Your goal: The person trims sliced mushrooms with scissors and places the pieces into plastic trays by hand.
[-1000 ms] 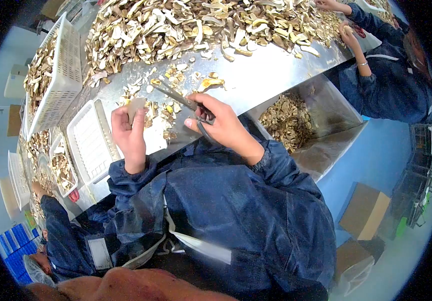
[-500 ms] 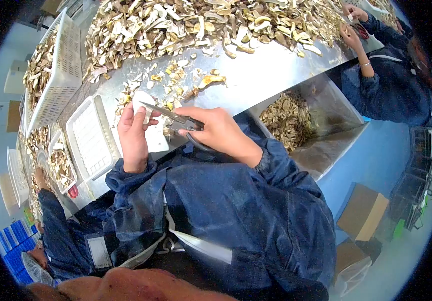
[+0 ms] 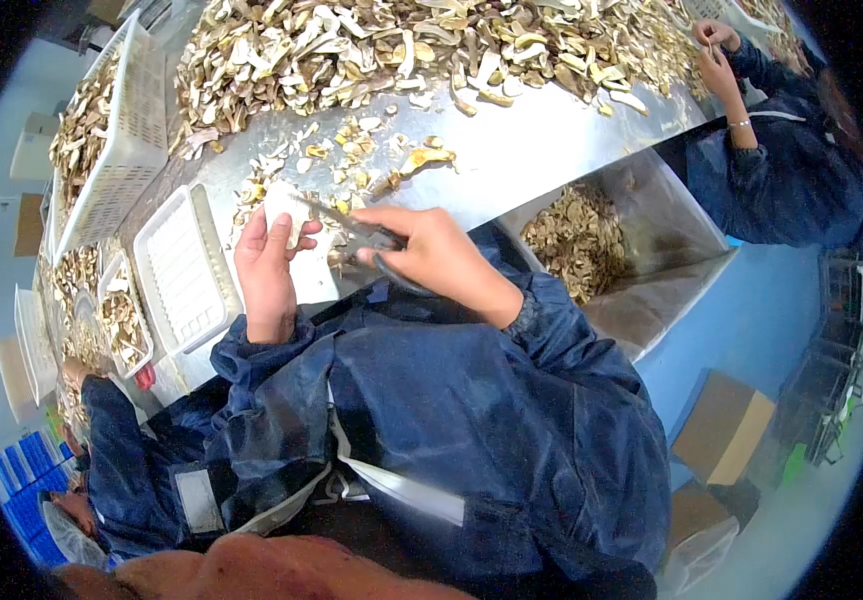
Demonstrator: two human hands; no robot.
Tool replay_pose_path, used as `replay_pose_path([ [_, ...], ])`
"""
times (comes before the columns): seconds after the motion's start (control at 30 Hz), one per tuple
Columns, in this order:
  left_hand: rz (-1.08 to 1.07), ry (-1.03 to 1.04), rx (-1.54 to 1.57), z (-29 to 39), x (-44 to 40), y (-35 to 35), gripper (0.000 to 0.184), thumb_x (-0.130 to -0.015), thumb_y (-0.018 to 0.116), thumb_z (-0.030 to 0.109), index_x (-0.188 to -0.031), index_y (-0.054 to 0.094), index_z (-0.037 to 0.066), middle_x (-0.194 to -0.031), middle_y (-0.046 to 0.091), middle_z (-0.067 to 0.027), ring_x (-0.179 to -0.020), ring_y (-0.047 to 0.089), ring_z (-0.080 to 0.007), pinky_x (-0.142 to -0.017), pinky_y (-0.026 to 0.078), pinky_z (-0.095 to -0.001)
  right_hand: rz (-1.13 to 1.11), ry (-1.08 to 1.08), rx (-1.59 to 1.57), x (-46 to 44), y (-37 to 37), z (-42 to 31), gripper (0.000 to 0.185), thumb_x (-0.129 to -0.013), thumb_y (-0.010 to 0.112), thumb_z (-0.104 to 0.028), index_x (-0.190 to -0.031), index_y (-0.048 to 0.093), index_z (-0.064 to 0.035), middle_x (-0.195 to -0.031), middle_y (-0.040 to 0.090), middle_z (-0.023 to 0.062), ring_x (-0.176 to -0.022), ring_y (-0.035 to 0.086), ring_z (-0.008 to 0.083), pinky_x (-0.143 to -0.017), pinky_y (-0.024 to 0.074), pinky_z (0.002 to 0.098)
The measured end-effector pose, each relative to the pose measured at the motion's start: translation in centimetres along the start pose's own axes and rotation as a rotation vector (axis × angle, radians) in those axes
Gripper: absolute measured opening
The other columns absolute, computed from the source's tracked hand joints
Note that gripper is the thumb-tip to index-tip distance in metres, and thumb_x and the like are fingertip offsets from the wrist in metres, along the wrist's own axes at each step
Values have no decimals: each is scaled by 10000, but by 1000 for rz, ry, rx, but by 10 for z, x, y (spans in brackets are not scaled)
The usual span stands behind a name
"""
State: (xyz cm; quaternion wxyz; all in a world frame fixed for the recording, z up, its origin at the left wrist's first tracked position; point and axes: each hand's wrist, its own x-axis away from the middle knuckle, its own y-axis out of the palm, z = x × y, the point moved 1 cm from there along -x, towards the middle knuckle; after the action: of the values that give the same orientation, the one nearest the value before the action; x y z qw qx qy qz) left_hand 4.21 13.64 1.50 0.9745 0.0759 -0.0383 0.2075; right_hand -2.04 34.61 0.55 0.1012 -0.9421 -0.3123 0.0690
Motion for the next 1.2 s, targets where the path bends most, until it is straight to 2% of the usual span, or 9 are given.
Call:
replay_pose_path([
  [0.2, 28, -34, 77, 0, 0, -1, 290, -1022, 542, 115, -1275, 586, -18, -1087, 695, -92, -917, 706, -216, -739, 536, -301, 2, 116, 106, -2, -5, 0, 450, -845, 803, -182, -1257, 672, -56, -1037, 749, 107, -790, 624, 100, -734, 526, 264],
  [0.3, 34, -38, 87, 0, -1, -3, 286, -1021, 543, 114, -1269, 589, -20, -1085, 695, -94, -923, 705, -222, -739, 540, -307, -36, -17, 122, 1, -3, 1, 445, -839, 805, -179, -1250, 679, -64, -1037, 750, 115, -768, 628, 104, -720, 527, 267],
  [0.47, 46, -26, 95, 3, -1, -3, 290, -1018, 548, 113, -1273, 590, -20, -1087, 694, -97, -918, 705, -221, -732, 545, -313, 7, 60, 151, -2, -8, 1, 440, -839, 802, -168, -1251, 681, -73, -1088, 746, 127, -831, 676, 116, -762, 543, 274],
  [0.57, 30, -24, 53, 0, -2, -6, 297, -1019, 546, 114, -1281, 587, -20, -1099, 693, -100, -908, 703, -215, -725, 540, -306, -22, -89, 63, 0, -2, -5, 442, -839, 800, -167, -1255, 680, -76, -1092, 745, 130, -828, 674, 120, -757, 541, 275],
  [0.6, 23, -22, 36, -1, -3, -6, 300, -1019, 545, 115, -1284, 586, -21, -1104, 693, -101, -903, 702, -213, -723, 538, -303, -108, 33, 103, 2, -5, -12, 440, -842, 797, -166, -1254, 679, -65, -1123, 739, 133, -900, 693, 132, -805, 544, 277],
  [0.83, 38, -49, 46, 3, 1, -2, 305, -1024, 555, 124, -1308, 582, 18, -1185, 691, -108, -876, 692, -183, -691, 535, -270, -23, 8, 120, 1, -9, 0, 432, -851, 790, -176, -1262, 682, -97, -1145, 734, 127, -892, 688, 133, -805, 544, 271],
  [0.97, 59, -86, 55, 0, -6, -8, 343, -1029, 525, 118, -1358, 526, 21, -1211, 676, -135, -895, 689, -194, -720, 541, -285, 137, -22, 101, -4, -10, 8, 442, -839, 801, -238, -1248, 684, -118, -1119, 733, 138, -921, 729, 198, -786, 561, 304],
  [1.03, 51, -129, 134, 0, -9, -16, 373, -1036, 495, 124, -1394, 477, 21, -1235, 656, -154, -934, 683, -208, -746, 546, -299, 189, 163, 118, -8, -26, 11, 434, -836, 808, -220, -1238, 690, -108, -1076, 753, 106, -825, 697, 129, -740, 549, 282],
  [1.2, -126, -240, 534, -9, -18, -22, 462, -1062, 446, 252, -1453, 370, 17, -1340, 560, -196, -1115, 622, -275, -900, 538, -373, 342, 161, -22, -6, -37, 39, 471, -847, 816, -234, -1262, 667, -66, -831, 703, 24, -688, 566, 61, -611, 467, 238],
])
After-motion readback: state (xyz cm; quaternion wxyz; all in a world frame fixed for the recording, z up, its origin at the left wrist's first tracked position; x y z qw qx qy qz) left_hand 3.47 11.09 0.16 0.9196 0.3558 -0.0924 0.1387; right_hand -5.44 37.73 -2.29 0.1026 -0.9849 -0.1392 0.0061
